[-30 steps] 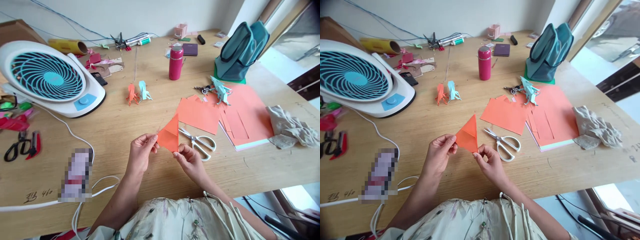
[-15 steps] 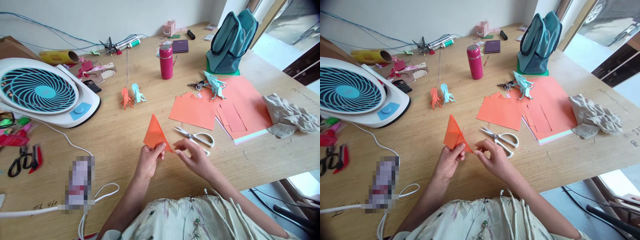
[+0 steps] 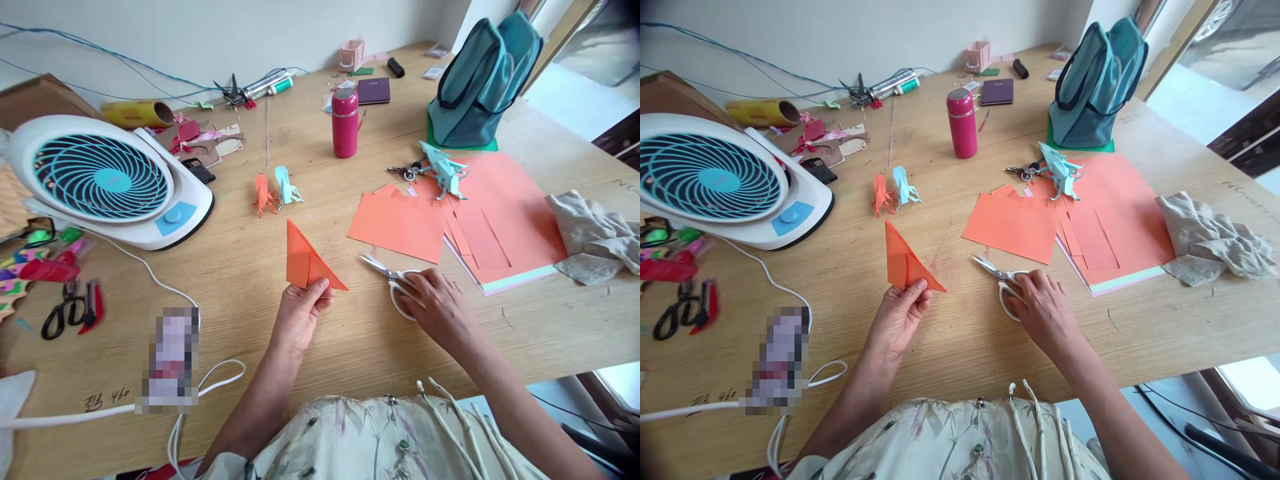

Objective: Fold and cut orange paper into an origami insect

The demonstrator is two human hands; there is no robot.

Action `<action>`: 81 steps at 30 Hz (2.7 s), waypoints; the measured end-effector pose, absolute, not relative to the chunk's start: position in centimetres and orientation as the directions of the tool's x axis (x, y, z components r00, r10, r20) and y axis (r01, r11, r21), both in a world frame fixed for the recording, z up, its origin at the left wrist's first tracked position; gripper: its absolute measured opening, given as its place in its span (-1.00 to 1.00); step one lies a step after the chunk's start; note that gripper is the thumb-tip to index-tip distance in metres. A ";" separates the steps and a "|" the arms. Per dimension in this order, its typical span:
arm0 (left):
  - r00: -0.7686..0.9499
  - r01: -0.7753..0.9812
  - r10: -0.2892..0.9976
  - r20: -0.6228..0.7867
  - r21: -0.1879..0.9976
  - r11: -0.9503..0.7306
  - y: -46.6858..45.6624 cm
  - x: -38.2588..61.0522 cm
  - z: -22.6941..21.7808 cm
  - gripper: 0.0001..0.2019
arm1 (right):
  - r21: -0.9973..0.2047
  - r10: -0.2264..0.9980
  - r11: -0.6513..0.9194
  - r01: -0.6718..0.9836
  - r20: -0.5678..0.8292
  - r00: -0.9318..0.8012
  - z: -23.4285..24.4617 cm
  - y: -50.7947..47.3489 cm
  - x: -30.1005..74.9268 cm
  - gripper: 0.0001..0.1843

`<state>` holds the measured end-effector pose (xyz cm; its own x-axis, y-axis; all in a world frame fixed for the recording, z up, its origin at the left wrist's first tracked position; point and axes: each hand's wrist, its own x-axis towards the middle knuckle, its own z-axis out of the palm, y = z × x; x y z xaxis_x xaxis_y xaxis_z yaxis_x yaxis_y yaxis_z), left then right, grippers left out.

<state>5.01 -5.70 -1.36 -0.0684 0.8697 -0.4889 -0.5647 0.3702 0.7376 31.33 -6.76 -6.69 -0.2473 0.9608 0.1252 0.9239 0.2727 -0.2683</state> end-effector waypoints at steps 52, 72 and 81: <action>0.076 -0.610 0.942 -0.328 0.732 0.304 -4.5 4.5 -1.3 -0.77 | -0.493 0.875 0.476 0.728 0.183 -0.448 -2.1 -7.6 26.0 -0.79; 0.020 -0.519 0.937 -0.349 0.797 0.308 -5.4 5.6 0.3 -0.83 | -0.608 0.892 0.423 0.672 0.147 -0.428 -2.0 -8.5 25.9 -0.70; 0.021 -0.520 0.936 -0.351 0.796 0.310 -5.4 5.8 0.7 -0.82 | -0.637 0.894 0.410 0.654 0.138 -0.426 -2.0 -8.7 25.9 -0.71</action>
